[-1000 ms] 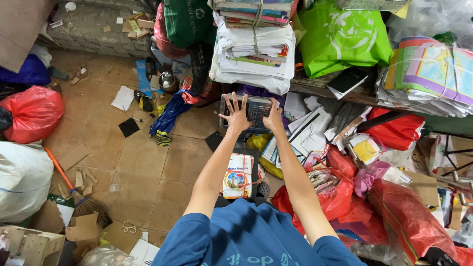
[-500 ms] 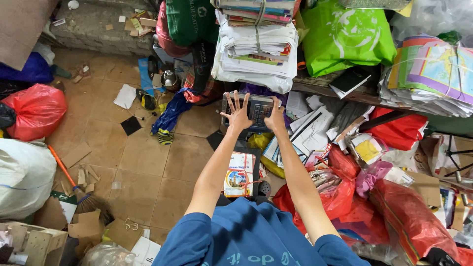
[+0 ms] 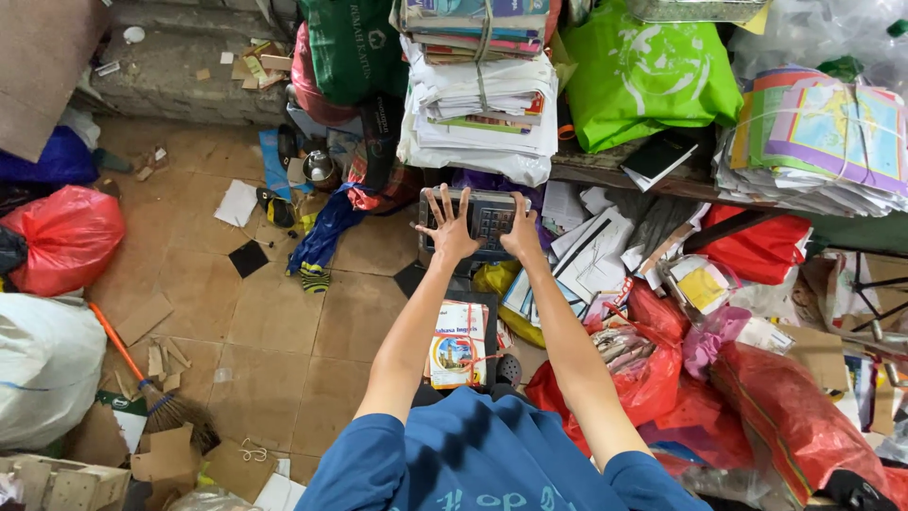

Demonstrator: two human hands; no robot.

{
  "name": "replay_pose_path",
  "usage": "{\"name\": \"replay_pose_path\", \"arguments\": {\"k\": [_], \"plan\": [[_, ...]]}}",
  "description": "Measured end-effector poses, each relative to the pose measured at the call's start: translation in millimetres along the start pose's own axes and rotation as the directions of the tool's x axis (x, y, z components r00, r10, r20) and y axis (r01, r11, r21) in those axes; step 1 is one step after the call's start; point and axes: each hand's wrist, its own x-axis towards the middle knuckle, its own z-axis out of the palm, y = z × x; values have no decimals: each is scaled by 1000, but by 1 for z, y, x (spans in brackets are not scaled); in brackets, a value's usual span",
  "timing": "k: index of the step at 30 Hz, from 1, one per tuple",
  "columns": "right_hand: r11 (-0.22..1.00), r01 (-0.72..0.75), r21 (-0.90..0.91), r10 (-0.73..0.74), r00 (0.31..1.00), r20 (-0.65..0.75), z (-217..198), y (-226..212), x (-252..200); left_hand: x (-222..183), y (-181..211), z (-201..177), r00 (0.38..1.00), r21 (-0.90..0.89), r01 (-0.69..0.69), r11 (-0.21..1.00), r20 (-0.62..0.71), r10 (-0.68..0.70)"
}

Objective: The person is sorting through bundles of paper and books, weighing them on a digital scale, and recording the weights in a notebook.

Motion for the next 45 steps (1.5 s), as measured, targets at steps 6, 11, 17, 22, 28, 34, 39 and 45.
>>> {"name": "replay_pose_path", "arguments": {"k": [6,11,17,22,28,34,39,45], "plan": [[999,33,16,-33,999,-36,9,11,5,-2,-1,3,1000,14,12,1000,24,-13],[1000,-3,12,2,1000,12,-8,-11,-2,3,-3,16,998,76,1,997,-60,3],[997,-81,-19,82,995,61,-12,-17,-8,-15,-7,9,994,57,-62,996,-83,66],[999,-47,-5,47,999,21,-1,1,5,-23,-21,85,844,287,-184,940,-445,301],[997,72,28,-71,997,-35,6,15,8,-70,8,74,974,-100,-210,973,-106,200],[978,206,10,-206,978,-46,13,40,24,-59,9,92,986,-42,-151,988,70,153],[999,49,15,-49,998,23,-6,5,5,-72,9,94,985,-66,-169,983,9,170],[999,-23,35,22,999,41,-4,-2,3,-64,-3,119,978,-7,-209,978,17,209]]}}
